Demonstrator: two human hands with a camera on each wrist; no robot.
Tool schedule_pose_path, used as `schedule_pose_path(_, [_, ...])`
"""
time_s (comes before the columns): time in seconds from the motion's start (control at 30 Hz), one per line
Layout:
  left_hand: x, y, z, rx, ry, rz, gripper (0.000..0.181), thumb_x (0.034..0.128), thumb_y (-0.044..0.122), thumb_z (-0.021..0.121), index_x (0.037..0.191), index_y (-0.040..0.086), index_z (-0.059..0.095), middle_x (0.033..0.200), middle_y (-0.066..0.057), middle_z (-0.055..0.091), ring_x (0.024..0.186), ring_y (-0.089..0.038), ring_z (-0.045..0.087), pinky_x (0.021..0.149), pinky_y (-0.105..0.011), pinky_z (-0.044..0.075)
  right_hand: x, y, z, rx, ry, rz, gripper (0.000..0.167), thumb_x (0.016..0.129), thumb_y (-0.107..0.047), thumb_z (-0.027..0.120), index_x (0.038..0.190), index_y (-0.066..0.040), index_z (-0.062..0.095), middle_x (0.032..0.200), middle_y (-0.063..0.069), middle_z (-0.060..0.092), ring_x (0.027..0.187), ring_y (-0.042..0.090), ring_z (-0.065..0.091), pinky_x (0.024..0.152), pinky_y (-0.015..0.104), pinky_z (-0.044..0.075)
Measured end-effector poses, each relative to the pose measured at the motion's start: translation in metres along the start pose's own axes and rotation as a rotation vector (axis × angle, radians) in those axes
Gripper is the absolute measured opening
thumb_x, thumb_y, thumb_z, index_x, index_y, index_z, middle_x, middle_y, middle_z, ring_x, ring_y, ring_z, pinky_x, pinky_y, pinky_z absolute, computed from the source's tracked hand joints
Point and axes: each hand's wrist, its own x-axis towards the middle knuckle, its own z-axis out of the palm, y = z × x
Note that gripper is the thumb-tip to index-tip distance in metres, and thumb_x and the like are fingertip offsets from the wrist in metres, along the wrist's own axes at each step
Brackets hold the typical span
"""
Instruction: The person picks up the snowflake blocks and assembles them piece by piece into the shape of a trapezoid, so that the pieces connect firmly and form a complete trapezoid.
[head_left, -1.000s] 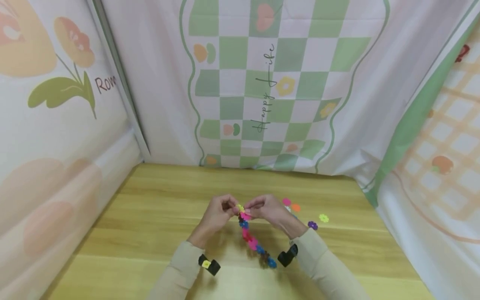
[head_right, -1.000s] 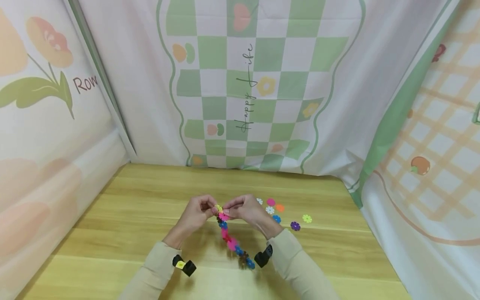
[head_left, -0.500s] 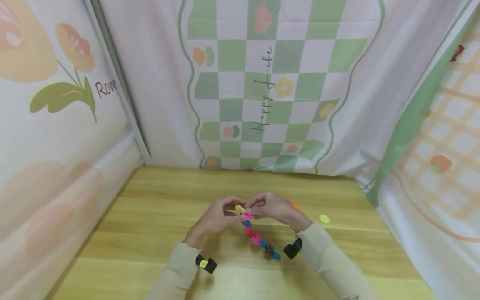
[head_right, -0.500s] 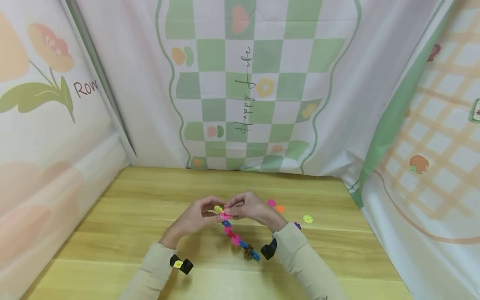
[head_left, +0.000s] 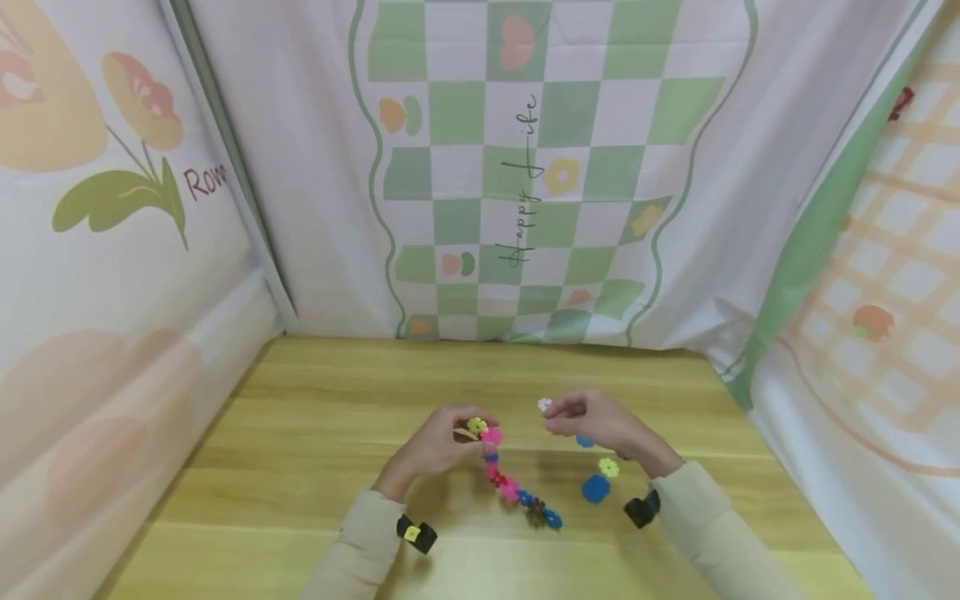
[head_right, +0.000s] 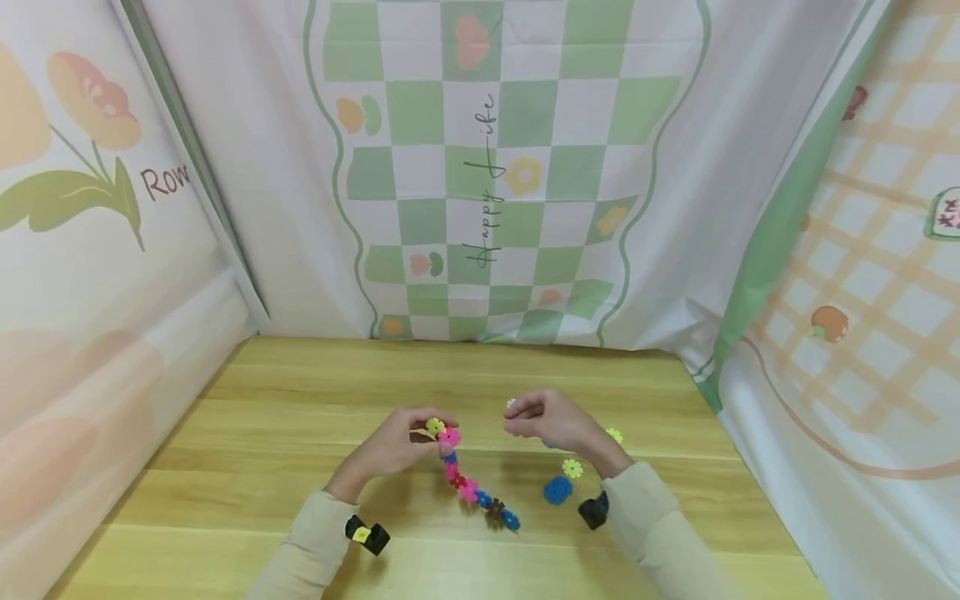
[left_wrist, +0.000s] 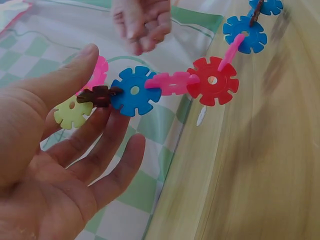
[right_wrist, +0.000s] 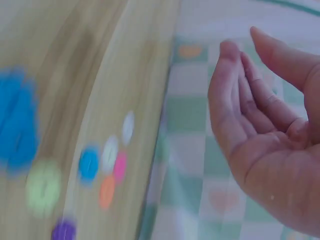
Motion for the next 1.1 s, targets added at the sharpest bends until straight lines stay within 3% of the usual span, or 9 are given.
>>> schedule_pose_path(0.2, [-0.001,-0.002,0.000,0.022,-0.039,-0.018,0.027,0.1044,0.028,0.068,0.128,0.015,0.069,0.133,-0.008,0.066,0.101,-0.015,0.067,0.094,-0.037,0.061,-0.025,0.041,-0.016,-0.194,0.025,-0.097,0.028,0.096,-0.016,0.078,0.114,0.004,0.073,0.102,0.010,0.077,0.091,0.016,0.071,0.078,0.025,0.061])
schedule_pose_path(0.33, [-0.001,-0.004,0.000,0.041,-0.048,-0.033,0.030,0.1083,0.032,0.062,0.132,0.014,0.065,0.136,-0.007,0.063,0.113,-0.018,0.064,0.101,-0.044,0.058,-0.039,0.063,-0.012,-0.283,-0.003,-0.141,0.030,0.090,-0.012,0.083,0.113,0.004,0.074,0.103,0.011,0.077,0.090,0.017,0.070,0.076,0.023,0.060])
schedule_pose_path(0.43, [-0.001,-0.005,0.000,0.040,-0.042,-0.040,0.031,0.1090,0.033,0.060,0.133,0.014,0.063,0.133,-0.006,0.063,0.117,-0.018,0.063,0.103,-0.044,0.057,-0.045,0.073,-0.004,-0.337,-0.024,-0.152,0.036,0.086,-0.017,0.087,0.114,0.002,0.075,0.105,0.009,0.076,0.091,0.017,0.070,0.078,0.025,0.061])
schedule_pose_path(0.6, [-0.001,-0.006,0.000,0.013,-0.027,-0.031,0.029,0.1086,0.031,0.061,0.132,0.015,0.062,0.127,-0.005,0.064,0.113,-0.019,0.065,0.099,-0.044,0.059,-0.049,0.082,0.005,-0.359,-0.057,-0.200,0.039,0.083,-0.024,0.089,0.113,-0.003,0.077,0.099,0.003,0.072,0.087,0.013,0.066,0.077,0.026,0.060])
schedule_pose_path(0.73, [-0.001,-0.006,0.001,0.010,-0.007,-0.029,0.026,0.1079,0.032,0.062,0.131,0.019,0.062,0.125,-0.003,0.064,0.113,-0.018,0.064,0.099,-0.043,0.059,-0.047,0.086,0.008,-0.376,-0.061,-0.237,0.030,0.084,-0.022,0.089,0.108,-0.007,0.079,0.094,-0.001,0.069,0.083,0.008,0.060,0.072,0.022,0.055])
schedule_pose_path(0.87, [-0.001,-0.006,0.002,-0.006,0.009,-0.030,0.025,0.1068,0.033,0.064,0.130,0.023,0.063,0.126,-0.003,0.064,0.112,-0.018,0.064,0.099,-0.046,0.059,-0.046,0.087,0.010,-0.347,-0.065,-0.214,0.020,0.086,-0.017,0.087,0.101,-0.010,0.077,0.092,-0.002,0.068,0.081,0.005,0.060,0.070,0.020,0.054])
schedule_pose_path(1.1, [0.001,-0.006,0.002,-0.072,0.033,-0.012,0.029,0.1068,0.031,0.064,0.132,0.017,0.062,0.130,-0.009,0.064,0.107,-0.024,0.069,0.099,-0.057,0.059,-0.036,0.076,0.013,-0.288,0.011,-0.212,0.005,0.094,-0.015,0.079,0.095,-0.011,0.075,0.086,-0.005,0.073,0.076,0.001,0.063,0.067,0.021,0.057])
